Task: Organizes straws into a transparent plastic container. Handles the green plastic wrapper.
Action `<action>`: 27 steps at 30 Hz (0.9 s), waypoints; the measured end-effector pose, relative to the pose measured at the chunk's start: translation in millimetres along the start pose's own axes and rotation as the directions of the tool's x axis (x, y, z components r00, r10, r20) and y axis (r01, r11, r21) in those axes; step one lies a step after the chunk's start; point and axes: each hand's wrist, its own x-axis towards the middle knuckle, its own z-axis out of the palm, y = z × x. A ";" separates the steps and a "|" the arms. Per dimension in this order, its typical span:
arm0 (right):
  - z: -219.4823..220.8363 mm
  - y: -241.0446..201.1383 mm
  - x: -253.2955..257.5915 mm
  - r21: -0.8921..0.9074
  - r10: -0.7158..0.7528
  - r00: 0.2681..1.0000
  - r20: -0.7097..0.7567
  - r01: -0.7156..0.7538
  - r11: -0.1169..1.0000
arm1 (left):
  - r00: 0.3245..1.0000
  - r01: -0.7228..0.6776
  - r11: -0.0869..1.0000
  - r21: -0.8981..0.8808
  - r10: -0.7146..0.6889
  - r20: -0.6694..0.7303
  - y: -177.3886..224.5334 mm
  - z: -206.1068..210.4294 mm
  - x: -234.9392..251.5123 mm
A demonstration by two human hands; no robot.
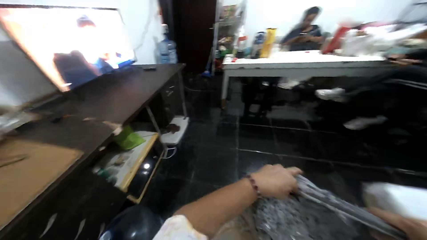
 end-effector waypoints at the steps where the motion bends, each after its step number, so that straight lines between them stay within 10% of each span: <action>1: 2.4 2.8 1.6 0.004 -0.040 0.999 -0.021 0.040 0.999 | 1.000 0.006 1.000 -0.011 -0.005 0.008 -0.2 0.0 0.0; 27: 12.4 -4.9 5.8 0.054 0.138 0.990 -0.032 -0.137 0.989 | 0.994 0.058 0.997 0.042 -0.062 0.094 -1.5 -0.9 1.2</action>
